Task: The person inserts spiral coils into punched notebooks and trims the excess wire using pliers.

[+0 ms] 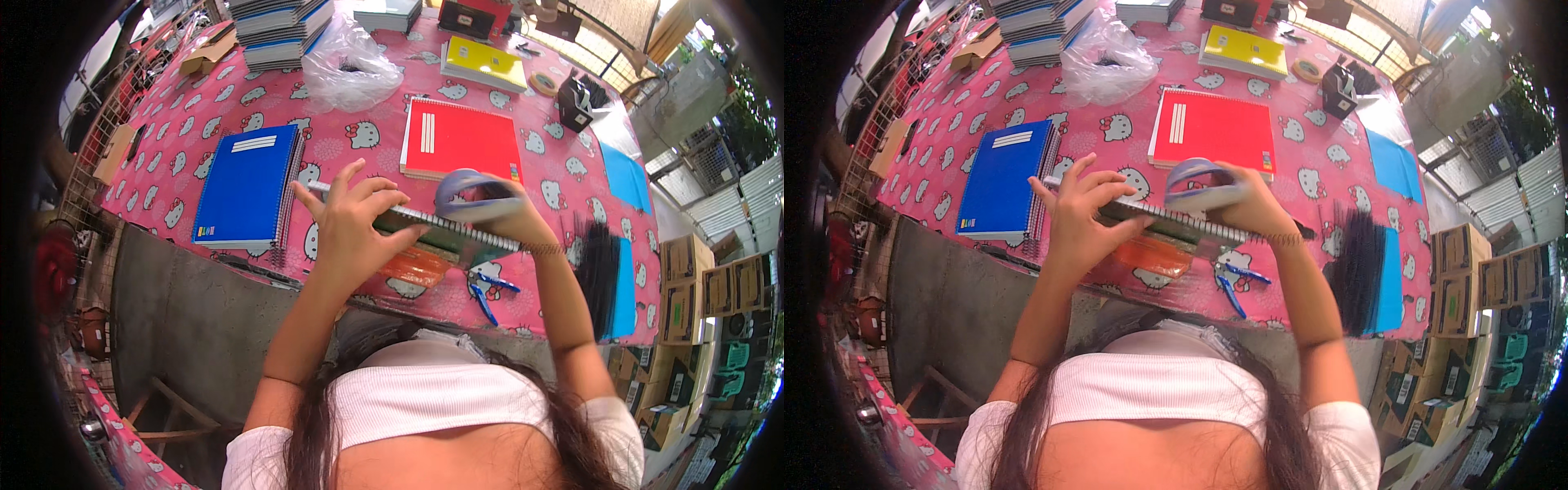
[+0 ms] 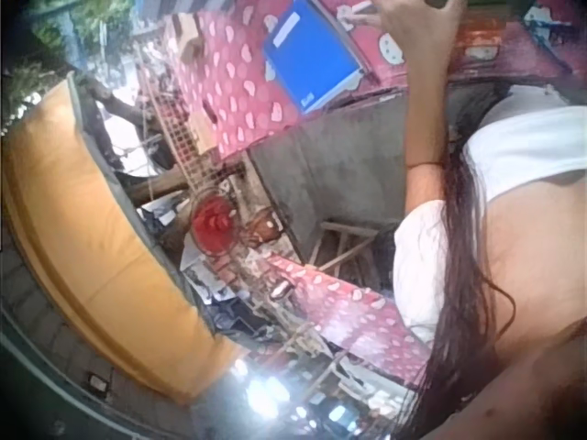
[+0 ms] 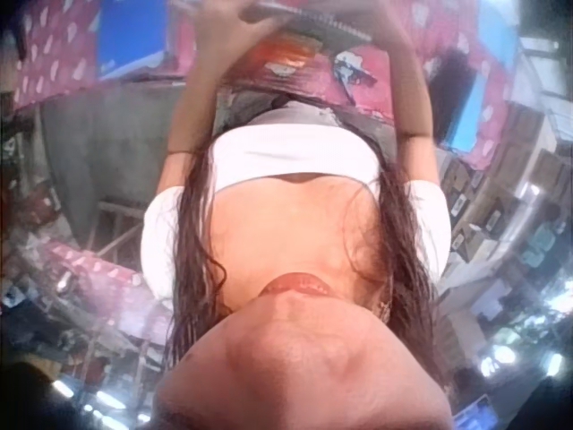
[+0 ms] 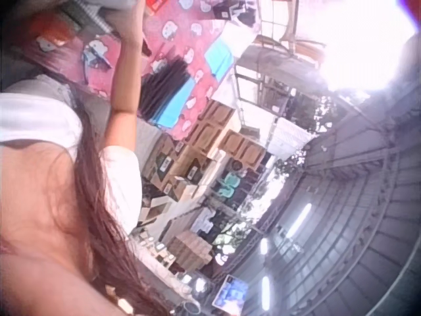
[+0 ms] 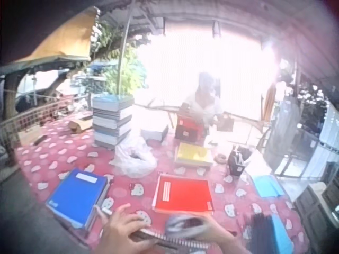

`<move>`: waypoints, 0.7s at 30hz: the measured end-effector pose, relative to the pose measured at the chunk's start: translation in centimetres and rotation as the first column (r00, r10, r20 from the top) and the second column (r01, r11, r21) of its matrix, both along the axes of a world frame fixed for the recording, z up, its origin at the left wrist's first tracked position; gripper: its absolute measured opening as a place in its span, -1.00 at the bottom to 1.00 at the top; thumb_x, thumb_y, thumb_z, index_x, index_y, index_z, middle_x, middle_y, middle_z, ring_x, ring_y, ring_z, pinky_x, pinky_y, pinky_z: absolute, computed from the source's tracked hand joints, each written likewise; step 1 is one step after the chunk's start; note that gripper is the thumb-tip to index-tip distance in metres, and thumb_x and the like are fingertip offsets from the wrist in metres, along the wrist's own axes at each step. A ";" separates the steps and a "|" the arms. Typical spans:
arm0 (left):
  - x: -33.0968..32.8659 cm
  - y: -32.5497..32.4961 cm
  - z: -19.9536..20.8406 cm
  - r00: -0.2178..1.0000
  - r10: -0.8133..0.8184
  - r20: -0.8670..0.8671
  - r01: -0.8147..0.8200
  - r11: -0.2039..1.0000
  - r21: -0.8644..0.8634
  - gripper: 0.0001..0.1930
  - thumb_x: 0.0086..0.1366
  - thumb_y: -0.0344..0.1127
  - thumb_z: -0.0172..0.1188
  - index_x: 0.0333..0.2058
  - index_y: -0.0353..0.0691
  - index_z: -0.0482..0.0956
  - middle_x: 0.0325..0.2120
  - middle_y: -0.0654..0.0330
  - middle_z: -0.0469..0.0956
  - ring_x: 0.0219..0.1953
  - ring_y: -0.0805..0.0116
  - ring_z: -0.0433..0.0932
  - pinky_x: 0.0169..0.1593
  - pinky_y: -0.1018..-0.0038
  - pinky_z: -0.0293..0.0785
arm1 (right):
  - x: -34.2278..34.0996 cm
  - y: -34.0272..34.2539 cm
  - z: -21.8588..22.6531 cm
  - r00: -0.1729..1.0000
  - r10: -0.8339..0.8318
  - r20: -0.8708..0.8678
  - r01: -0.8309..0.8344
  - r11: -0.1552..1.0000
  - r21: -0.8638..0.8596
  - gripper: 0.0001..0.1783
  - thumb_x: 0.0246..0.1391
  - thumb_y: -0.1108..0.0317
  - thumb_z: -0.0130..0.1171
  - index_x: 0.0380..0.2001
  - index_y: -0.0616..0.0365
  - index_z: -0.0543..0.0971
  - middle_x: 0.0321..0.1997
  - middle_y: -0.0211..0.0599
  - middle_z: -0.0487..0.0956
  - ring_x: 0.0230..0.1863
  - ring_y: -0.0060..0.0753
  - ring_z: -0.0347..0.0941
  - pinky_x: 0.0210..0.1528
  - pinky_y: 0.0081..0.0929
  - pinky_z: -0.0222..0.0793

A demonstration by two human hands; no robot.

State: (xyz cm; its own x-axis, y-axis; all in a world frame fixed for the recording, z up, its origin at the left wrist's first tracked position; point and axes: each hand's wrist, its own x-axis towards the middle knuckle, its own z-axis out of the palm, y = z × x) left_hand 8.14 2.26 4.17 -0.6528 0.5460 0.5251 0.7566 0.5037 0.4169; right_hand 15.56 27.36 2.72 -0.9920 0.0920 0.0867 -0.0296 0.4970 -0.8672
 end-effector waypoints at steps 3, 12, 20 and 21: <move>-0.9 -0.1 -0.4 0.995 -0.069 0.078 0.059 0.991 0.117 -0.65 -0.18 -0.16 0.48 -0.37 -0.14 0.67 -0.32 0.25 0.62 -0.04 0.23 0.49 0.20 -0.01 0.08 | -1.3 1.2 -0.5 0.979 0.016 -0.205 0.004 0.996 0.094 -0.56 -0.36 0.45 0.41 -0.28 0.22 0.55 -0.40 -0.36 0.59 -0.34 -0.42 0.53 -0.23 -0.40 0.45; -2.3 -1.7 0.0 0.985 -0.101 0.138 0.079 0.984 0.159 -0.64 -0.23 -0.29 0.50 -0.37 -0.22 0.66 -0.19 0.12 0.58 -0.11 0.19 0.53 -0.02 0.32 0.43 | -3.7 -0.4 -0.9 0.920 0.253 -0.298 -0.230 0.967 0.112 -0.60 -0.31 0.44 0.37 -0.26 0.20 0.57 -0.41 -0.44 0.60 -0.34 -0.54 0.50 -0.23 -0.47 0.45; -4.0 -3.4 -1.4 0.974 -0.031 0.226 -0.042 0.949 0.312 -0.57 -0.18 -0.32 0.52 -0.25 -0.18 0.62 0.02 0.09 0.47 -0.02 0.21 0.51 -0.04 0.36 0.46 | -7.1 -3.2 0.5 0.989 0.032 0.142 -0.081 0.930 0.357 -0.45 -0.35 0.47 0.31 -0.11 0.22 0.56 -0.35 -0.30 0.63 -0.27 -0.48 0.55 -0.24 -0.39 0.48; -4.1 -3.9 -1.9 0.968 -0.035 0.248 -0.045 0.950 0.310 -0.55 -0.14 -0.35 0.51 -0.20 -0.19 0.60 0.00 0.09 0.48 -0.02 0.25 0.51 -0.05 0.39 0.47 | -7.0 -3.3 0.1 0.991 0.075 0.113 -0.085 0.993 0.078 -0.46 -0.35 0.47 0.31 -0.12 0.22 0.57 -0.37 -0.30 0.63 -0.28 -0.45 0.56 -0.24 -0.37 0.48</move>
